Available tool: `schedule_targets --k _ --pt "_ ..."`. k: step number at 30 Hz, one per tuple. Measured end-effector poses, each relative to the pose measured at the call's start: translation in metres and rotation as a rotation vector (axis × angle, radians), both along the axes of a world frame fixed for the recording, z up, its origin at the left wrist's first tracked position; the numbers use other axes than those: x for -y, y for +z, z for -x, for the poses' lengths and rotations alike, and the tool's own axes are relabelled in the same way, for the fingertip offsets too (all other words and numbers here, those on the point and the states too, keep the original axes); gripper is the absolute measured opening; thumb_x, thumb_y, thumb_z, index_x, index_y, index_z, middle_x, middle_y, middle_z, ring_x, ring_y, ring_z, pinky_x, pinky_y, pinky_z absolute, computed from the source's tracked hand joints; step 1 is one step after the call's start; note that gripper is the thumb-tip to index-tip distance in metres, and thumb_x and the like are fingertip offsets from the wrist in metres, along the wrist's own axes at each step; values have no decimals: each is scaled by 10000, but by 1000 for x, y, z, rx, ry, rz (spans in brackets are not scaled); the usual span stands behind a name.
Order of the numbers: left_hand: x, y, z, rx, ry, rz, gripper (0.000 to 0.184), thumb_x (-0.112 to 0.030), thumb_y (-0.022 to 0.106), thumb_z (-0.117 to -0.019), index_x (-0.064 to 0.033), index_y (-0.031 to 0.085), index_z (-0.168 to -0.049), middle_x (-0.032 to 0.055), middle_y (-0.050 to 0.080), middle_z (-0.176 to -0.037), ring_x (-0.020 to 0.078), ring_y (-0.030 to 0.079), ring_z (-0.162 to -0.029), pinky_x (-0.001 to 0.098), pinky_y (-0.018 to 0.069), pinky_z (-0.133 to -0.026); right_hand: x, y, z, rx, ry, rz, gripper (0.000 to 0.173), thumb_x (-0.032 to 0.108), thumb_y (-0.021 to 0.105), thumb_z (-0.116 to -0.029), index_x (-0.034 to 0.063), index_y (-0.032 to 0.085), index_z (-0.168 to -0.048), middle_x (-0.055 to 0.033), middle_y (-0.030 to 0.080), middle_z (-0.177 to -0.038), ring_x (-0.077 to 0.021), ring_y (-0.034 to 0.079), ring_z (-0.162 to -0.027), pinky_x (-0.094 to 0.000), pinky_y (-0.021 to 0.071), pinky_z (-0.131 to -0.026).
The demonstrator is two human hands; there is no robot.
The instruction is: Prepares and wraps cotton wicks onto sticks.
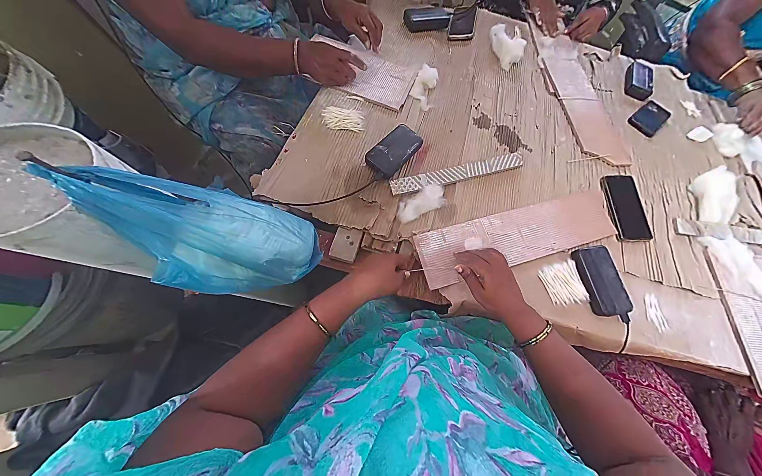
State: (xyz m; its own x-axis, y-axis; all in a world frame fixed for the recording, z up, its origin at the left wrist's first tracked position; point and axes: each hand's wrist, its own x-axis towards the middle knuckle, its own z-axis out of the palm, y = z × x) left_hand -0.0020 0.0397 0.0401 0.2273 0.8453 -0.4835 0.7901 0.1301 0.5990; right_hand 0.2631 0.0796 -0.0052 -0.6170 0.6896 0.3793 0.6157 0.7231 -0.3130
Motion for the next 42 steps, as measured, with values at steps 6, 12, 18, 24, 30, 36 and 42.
schedule_targets --k 6,12,18,24,30,36,42 --pt "-5 7 41 97 95 58 214 -197 578 -1068 -26 707 -1074 123 672 -925 218 619 -837 435 506 -812 -20 -4 8 134 139 -199 425 353 503 -1031 58 697 -794 -100 674 -802 -308 672 -865 -514 502 -901" --pt "-6 9 52 91 229 28 228 -214 566 -1077 -32 697 -1039 100 662 -876 206 621 -817 433 507 -787 -3 -15 20 179 307 -326 381 328 463 -1063 66 723 -968 -127 725 -987 -309 708 -1029 -461 561 -930" --pt "-7 3 46 186 249 -40 240 -219 536 -1090 -35 680 -1030 85 653 -863 171 583 -755 386 486 -724 17 -24 6 76 270 -330 363 332 455 -1082 104 729 -1014 -111 734 -1074 -283 698 -1050 -435 550 -934" --pt "-14 0 11 350 218 -56 228 -193 515 -1095 -41 685 -1105 55 625 -839 125 548 -706 312 464 -674 5 -28 -4 -154 189 -131 396 356 505 -1053 85 737 -881 -82 716 -914 -226 673 -931 -380 520 -898" --pt "-38 10 -38 309 41 -118 306 -234 481 -1109 -58 690 -1247 135 700 -1048 241 649 -952 475 506 -897 6 -21 18 76 311 -366 401 321 468 -1071 77 694 -846 -100 693 -851 -278 684 -854 -426 547 -842" --pt "-52 -1 -60 199 -138 -125 266 -169 506 -1095 -45 689 -1243 177 713 -1107 314 679 -1038 542 512 -943 17 -20 24 88 313 -356 327 275 494 -1063 78 695 -896 -99 708 -907 -273 703 -927 -411 569 -862" --pt "-45 -9 -38 158 -41 -175 268 -210 513 -1097 -27 687 -1189 188 707 -1049 332 678 -991 560 514 -913 30 -23 6 -97 103 -319 318 298 490 -1064 110 739 -1003 -91 723 -980 -256 682 -934 -412 530 -884"
